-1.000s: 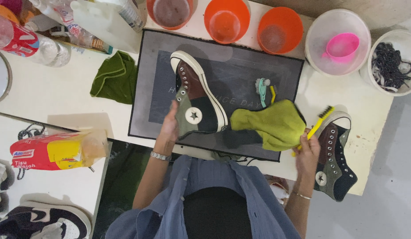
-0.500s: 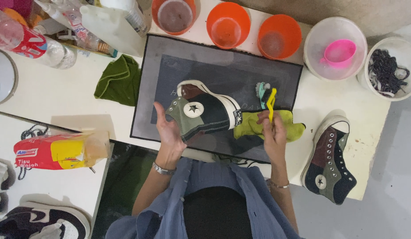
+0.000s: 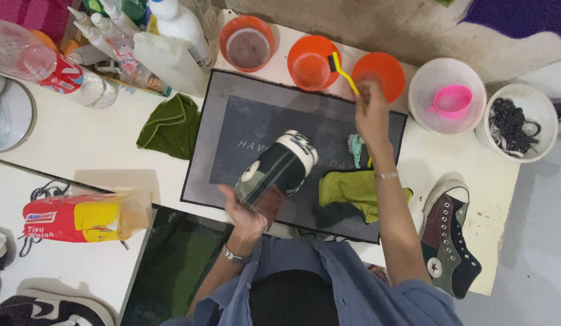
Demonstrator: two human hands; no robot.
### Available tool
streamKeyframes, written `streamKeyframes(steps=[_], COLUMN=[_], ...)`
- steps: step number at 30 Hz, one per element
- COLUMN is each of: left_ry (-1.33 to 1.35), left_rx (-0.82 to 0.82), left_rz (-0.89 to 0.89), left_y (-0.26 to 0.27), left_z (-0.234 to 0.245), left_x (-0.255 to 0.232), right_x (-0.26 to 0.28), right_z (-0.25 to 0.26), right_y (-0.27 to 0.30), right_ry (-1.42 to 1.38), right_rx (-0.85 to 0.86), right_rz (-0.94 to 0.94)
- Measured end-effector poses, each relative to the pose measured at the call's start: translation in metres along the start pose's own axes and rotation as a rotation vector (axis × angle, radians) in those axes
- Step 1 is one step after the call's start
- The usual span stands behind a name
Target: Deep cleaning a canvas high-top sneaker using brushes, cleaning solution, and a cloth.
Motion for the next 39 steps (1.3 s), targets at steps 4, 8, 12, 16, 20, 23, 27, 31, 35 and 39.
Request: streamKeyframes(steps=[4, 8, 12, 16, 20, 23, 27, 31, 35, 39], left_ry=[-0.347, -0.415, -0.447, -0.636, -0.781, -0.585, -0.523, -0.412, -0.434, -0.546], left_rx=[0.049, 0.123, 0.212, 0.157, -0.064, -0.186, -0.241, -0.255, -0.236, -0.020], left_rz=[-0.081, -0.161, -0.298, -0.413, -0.368, -0.243, -0.135, -0.071, -0.017, -0.025], left_y=[-0.015, -0.005, 0.008, 0.009, 0.010, 0.006, -0.002, -0.030, -0.035, -0.043], left_z=[0.101, 0.051, 0.020, 0.063, 0.002, 0.033, 0.060, 0.186, 0.144, 0.070], left_x=[-0.050, -0.059, -0.066, -0.084, -0.084, -0.103, -0.122, -0.162, -0.154, -0.142], right_x=[-0.058, -0.119, -0.161, -0.137, -0.162, -0.144, -0.073, -0.170, -0.170, -0.148], right_z=[-0.054, -0.115, -0.155, -0.146, -0.154, -0.132, -0.098, -0.151, -0.154, -0.130], right_y=[-0.032, -0.038, -0.037, -0.039, -0.036, -0.051, -0.069, -0.038, -0.031, -0.041], right_ry=[0.221, 0.404, 0.543, 0.509, 0.601, 0.587, 0.417, 0.577, 0.534, 0.530], right_rx=[0.100, 0.206, 0.315, 0.353, 0.433, 0.410, 0.218, 0.452, 0.516, 0.372], right_rz=[0.012, -0.011, -0.088, -0.129, -0.118, -0.041, 0.163, -0.051, -0.064, -0.039])
Point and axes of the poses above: each hand's wrist, its own y-axis away from the middle knuckle, its own z-axis out of the back of the hand, x = y × z, the point moved 9 cm from there along -y, towards the middle knuckle, and after that the axes turned 15 degrees about z, right-handed, at the moved point
